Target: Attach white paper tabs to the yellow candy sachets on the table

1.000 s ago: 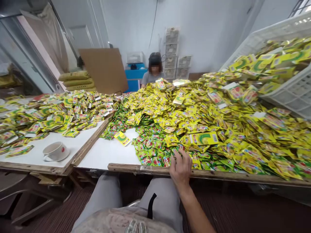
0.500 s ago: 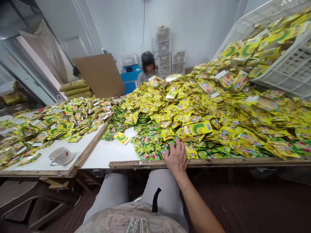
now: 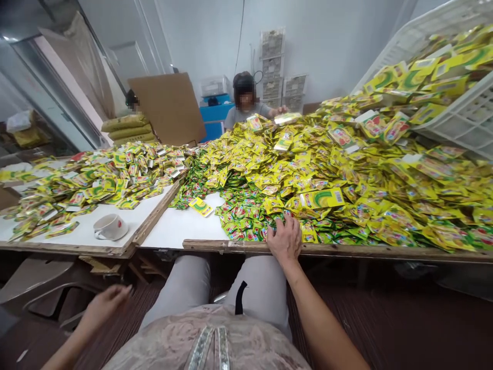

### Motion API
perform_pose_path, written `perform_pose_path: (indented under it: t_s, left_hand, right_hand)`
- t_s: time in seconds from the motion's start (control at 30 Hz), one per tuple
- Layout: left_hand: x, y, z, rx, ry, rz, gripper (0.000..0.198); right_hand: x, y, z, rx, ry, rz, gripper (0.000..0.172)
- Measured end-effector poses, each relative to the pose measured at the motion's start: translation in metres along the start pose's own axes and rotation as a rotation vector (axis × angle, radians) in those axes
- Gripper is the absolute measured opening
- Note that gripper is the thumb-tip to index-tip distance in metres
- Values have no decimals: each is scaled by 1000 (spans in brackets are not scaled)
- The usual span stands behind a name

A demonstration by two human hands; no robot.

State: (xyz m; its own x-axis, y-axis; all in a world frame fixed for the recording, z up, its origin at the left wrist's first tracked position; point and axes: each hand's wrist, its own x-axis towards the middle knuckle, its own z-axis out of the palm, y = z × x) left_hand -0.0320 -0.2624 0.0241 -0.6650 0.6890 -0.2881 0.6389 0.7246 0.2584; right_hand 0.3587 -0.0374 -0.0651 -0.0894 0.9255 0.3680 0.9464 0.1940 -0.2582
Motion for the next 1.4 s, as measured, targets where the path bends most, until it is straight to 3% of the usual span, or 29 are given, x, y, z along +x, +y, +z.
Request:
perform_pose_path:
  t_s: [0.07, 0.13, 0.23, 0.3, 0.37, 0.43, 0.5, 0.67, 0.77, 0.83, 1.0, 1.13, 1.2, 1.27, 1.33, 1.4]
  left_hand:
    - [16, 28, 4, -7, -24, 91, 32]
    - [33, 69, 12, -4, 54, 251, 33]
    - [58, 136, 35, 38, 31, 475, 29]
    - [72, 174, 56, 46, -44, 588, 29]
    - [83, 203, 79, 54, -158, 716, 53]
    - [91, 225, 102, 54, -272, 816, 73]
    - [99, 238, 119, 38, -346, 859, 71]
    - [117, 242, 131, -85, -317, 746, 29]
    - [129, 231, 127, -223, -271, 607, 28]
    - [138, 223, 127, -328, -273, 531, 29]
    - [155, 218, 136, -590, -330, 411, 41]
    - [158, 216, 138, -782, -365, 383, 47]
    - [156, 213, 135, -905, -416, 334, 46]
    - [154, 212, 131, -1056, -488, 244, 44]
    - [154, 214, 128, -1185, -546, 154, 44]
    - [157, 218, 127, -1247, -562, 103, 44]
  right_hand:
    - [-1, 0, 0, -9, 8, -9, 24]
    - [-2, 0, 0, -18, 13, -24, 24]
    - [-2, 2, 1, -16, 26, -65, 23]
    - [-1, 3, 2, 5, 37, -95, 22]
    - [-1, 4, 2, 33, 30, -114, 22]
    - [0, 5, 3, 46, 13, -121, 22]
    - [0, 7, 3, 44, 5, -126, 23]
    - [-3, 17, 5, 82, 25, -156, 23]
    - [-1, 14, 8, 99, 101, -76, 21]
    - [7, -1, 13, 61, 68, -52, 21]
    - [49, -75, 48, -43, -482, -166, 27]
    - [75, -121, 72, 210, -670, -294, 30]
    - [87, -125, 72, 334, -633, -328, 27]
    - [104, -112, 65, 309, -494, -279, 28]
    - [125, -87, 58, 127, -338, -157, 31]
    - [147, -59, 57, -102, -301, 0, 40]
